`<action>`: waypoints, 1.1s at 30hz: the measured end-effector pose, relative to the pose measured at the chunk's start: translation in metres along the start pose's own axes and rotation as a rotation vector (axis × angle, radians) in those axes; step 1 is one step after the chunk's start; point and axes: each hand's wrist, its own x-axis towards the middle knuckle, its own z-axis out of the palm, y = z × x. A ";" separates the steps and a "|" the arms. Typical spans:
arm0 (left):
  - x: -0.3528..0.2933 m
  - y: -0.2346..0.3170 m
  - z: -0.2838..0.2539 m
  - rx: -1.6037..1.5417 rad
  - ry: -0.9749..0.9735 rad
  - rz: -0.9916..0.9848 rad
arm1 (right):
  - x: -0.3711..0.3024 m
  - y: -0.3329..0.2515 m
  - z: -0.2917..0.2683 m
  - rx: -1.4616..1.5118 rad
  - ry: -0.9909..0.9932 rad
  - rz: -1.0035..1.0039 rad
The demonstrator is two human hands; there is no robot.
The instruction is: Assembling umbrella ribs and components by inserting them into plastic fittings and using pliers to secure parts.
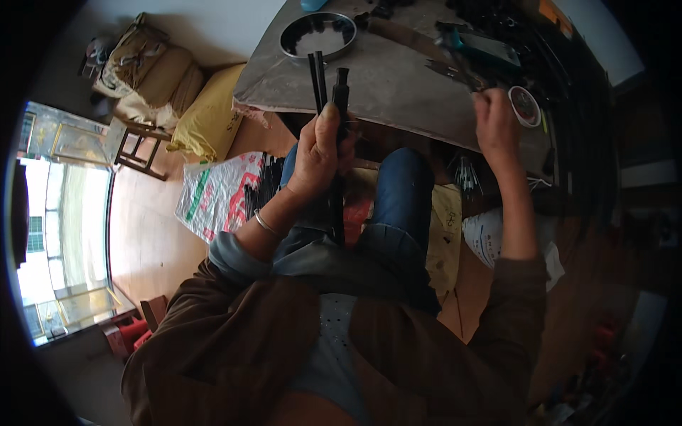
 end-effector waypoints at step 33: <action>-0.004 -0.001 0.009 0.260 0.038 0.219 | -0.078 -0.123 -0.062 2.018 -1.257 1.168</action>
